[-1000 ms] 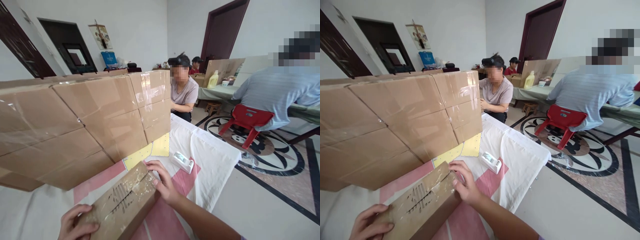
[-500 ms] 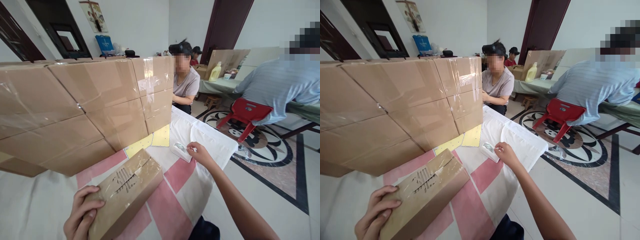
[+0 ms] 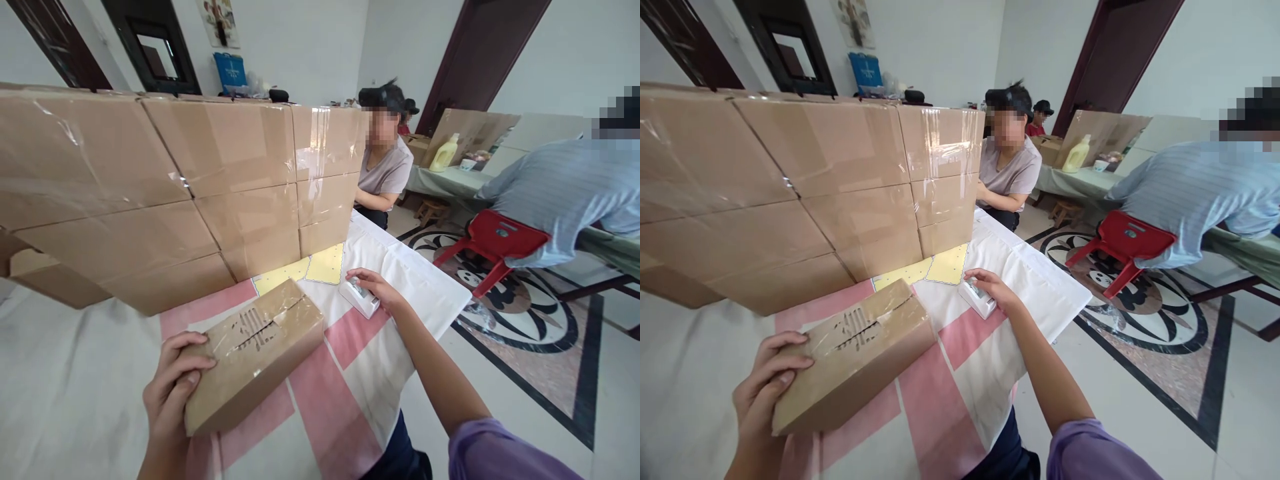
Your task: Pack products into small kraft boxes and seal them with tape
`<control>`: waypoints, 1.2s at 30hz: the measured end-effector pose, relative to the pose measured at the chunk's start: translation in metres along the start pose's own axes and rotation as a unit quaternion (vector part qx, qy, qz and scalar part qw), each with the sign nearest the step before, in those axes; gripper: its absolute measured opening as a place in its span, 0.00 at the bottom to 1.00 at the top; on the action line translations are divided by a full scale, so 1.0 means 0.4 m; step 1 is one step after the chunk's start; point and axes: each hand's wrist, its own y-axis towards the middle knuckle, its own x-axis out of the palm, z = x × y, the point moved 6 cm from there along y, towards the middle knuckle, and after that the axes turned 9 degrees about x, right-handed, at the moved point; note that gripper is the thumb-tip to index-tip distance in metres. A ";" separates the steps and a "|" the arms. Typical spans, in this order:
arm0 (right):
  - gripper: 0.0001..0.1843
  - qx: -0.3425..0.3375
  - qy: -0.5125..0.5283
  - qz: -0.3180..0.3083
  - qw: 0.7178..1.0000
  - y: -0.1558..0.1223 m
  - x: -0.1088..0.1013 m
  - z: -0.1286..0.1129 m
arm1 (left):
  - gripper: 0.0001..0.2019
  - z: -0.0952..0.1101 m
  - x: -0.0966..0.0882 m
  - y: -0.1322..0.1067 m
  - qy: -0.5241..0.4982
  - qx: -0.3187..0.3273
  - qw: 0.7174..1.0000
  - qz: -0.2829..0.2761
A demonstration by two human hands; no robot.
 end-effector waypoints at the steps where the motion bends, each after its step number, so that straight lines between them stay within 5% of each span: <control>1: 0.18 -0.005 0.009 0.009 1.000 -0.001 0.003 0.004 | 0.08 -0.005 -0.003 0.000 0.002 0.000 1.000 0.000; 14: 0.21 -0.007 -0.041 0.062 0.997 0.001 0.004 0.012 | 0.10 -0.016 -0.019 -0.004 0.042 0.008 0.999 -0.004; 21: 0.17 0.028 -0.130 0.234 0.963 -0.045 -0.086 0.005 | 0.10 -0.017 -0.018 -0.005 0.036 0.006 0.999 0.009; 27: 0.23 0.138 -0.231 0.170 0.948 -0.107 -0.085 -0.014 | 0.10 -0.007 -0.009 -0.008 0.039 -0.007 0.999 0.002; 36: 0.13 0.254 -0.258 0.105 0.926 -0.080 -0.047 -0.035 | 0.12 0.011 0.002 0.001 0.040 0.012 0.999 -0.034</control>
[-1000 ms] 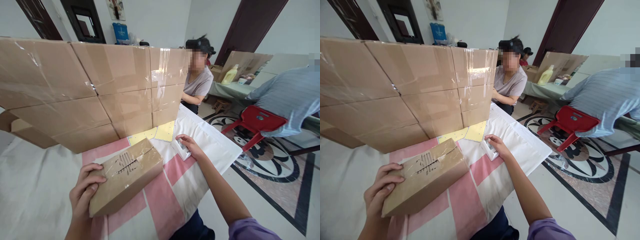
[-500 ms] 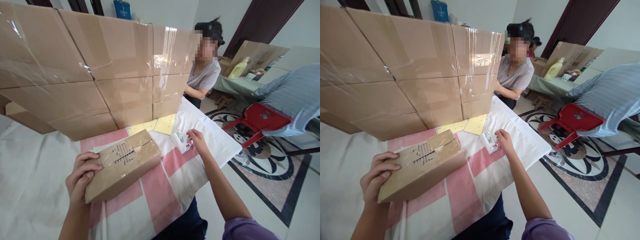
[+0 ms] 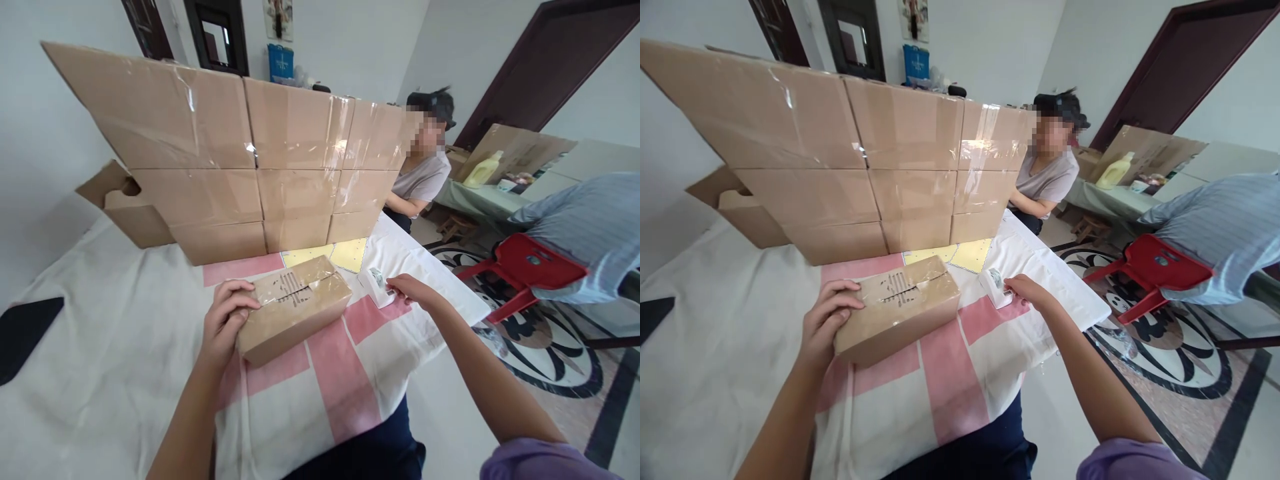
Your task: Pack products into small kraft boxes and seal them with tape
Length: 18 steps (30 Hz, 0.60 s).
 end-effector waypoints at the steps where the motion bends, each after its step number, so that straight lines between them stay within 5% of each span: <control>1: 0.13 0.008 -0.003 -0.007 1.000 0.002 0.002 -0.004 | 0.12 0.004 0.000 0.001 0.001 0.001 1.000 -0.002; 18: 0.15 0.065 -0.028 -0.069 0.995 0.008 -0.011 0.003 | 0.11 0.018 0.005 0.006 -0.024 -0.033 0.999 -0.020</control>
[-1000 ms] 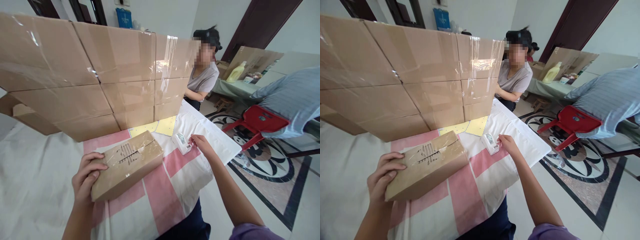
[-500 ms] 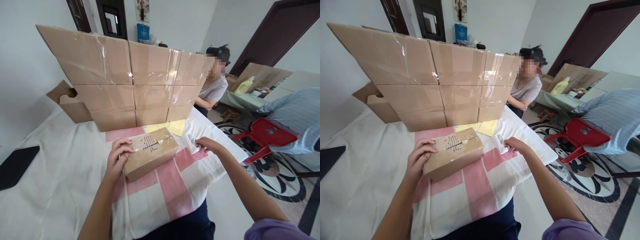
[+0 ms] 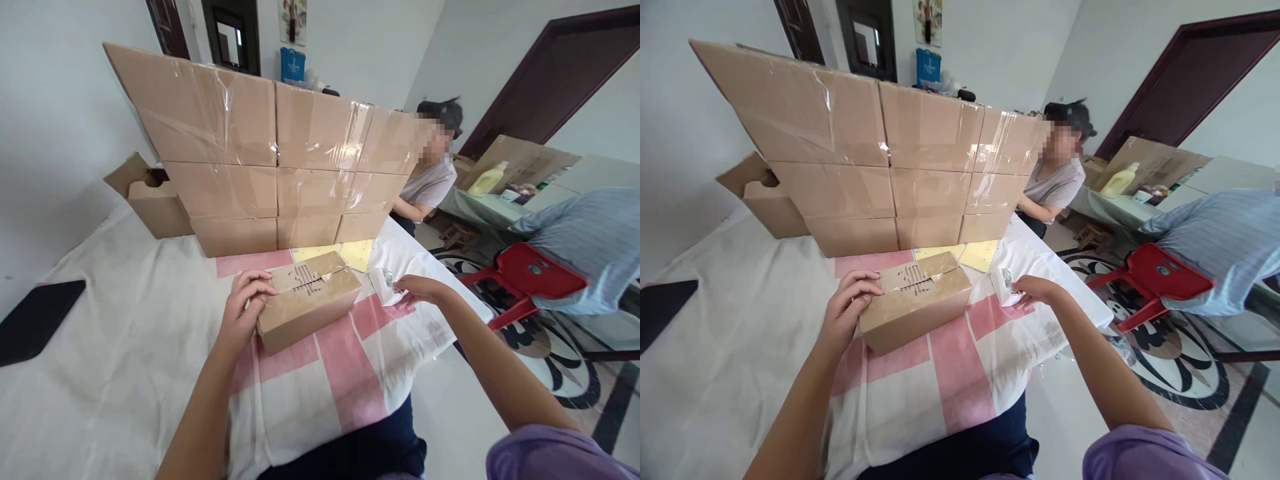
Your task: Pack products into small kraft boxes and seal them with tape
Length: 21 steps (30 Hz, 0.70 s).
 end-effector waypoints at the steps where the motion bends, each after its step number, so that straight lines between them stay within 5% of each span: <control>1: 0.15 0.005 0.003 -0.009 1.000 -0.002 0.002 -0.001 | 0.11 0.000 0.000 0.000 -0.001 -0.001 1.000 -0.001; 11: 0.14 -0.013 0.094 -0.077 0.992 0.008 -0.003 0.026 | 0.11 0.003 0.001 0.001 -0.005 0.002 1.000 0.001; 21: 0.22 -0.030 0.044 -0.029 0.998 -0.019 0.008 0.003 | 0.10 -0.002 0.003 0.005 -0.011 0.016 1.000 0.006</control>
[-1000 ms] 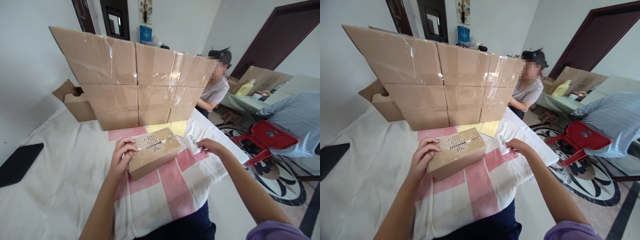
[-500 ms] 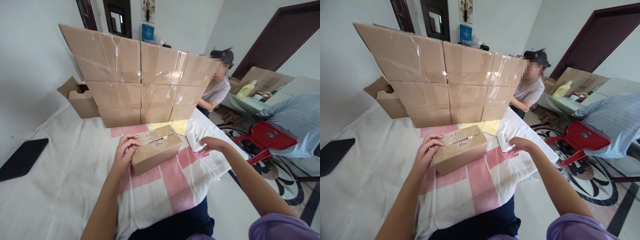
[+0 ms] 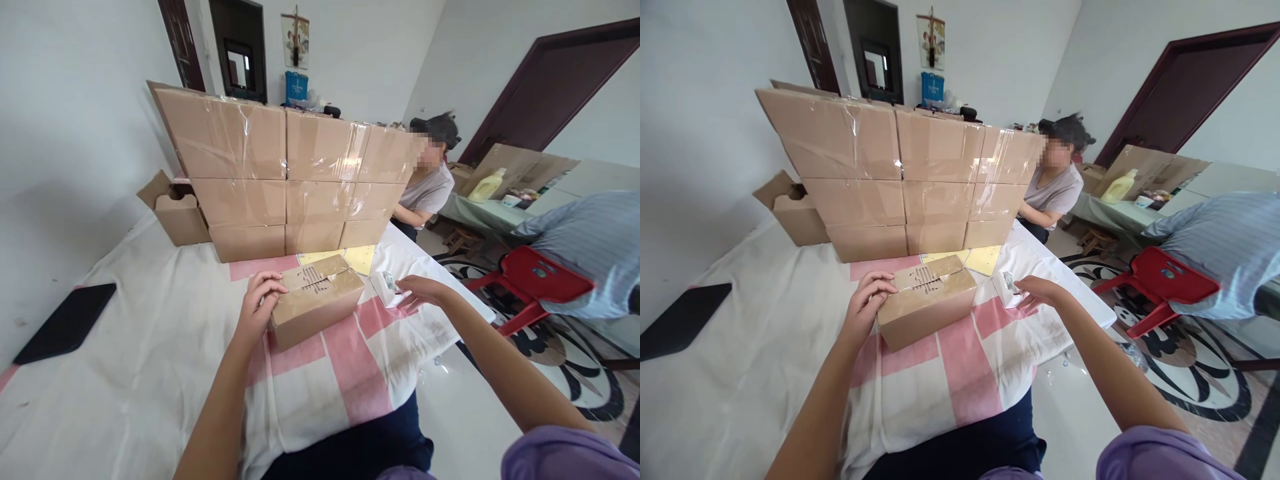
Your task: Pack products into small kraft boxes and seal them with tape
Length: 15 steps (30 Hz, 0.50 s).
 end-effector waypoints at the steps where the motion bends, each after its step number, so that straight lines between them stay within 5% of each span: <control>1: 0.22 0.003 0.000 0.008 1.000 -0.003 0.001 -0.001 | 0.10 0.000 0.001 0.001 -0.001 0.000 1.000 0.000; 9: 0.13 0.002 0.004 0.021 1.000 -0.013 0.017 0.006 | 0.11 0.004 0.001 0.001 0.002 -0.003 1.000 -0.006; 15: 0.12 -0.015 -0.024 0.088 0.996 -0.025 0.038 0.005 | 0.11 -0.009 -0.003 -0.006 0.007 -0.001 1.000 -0.007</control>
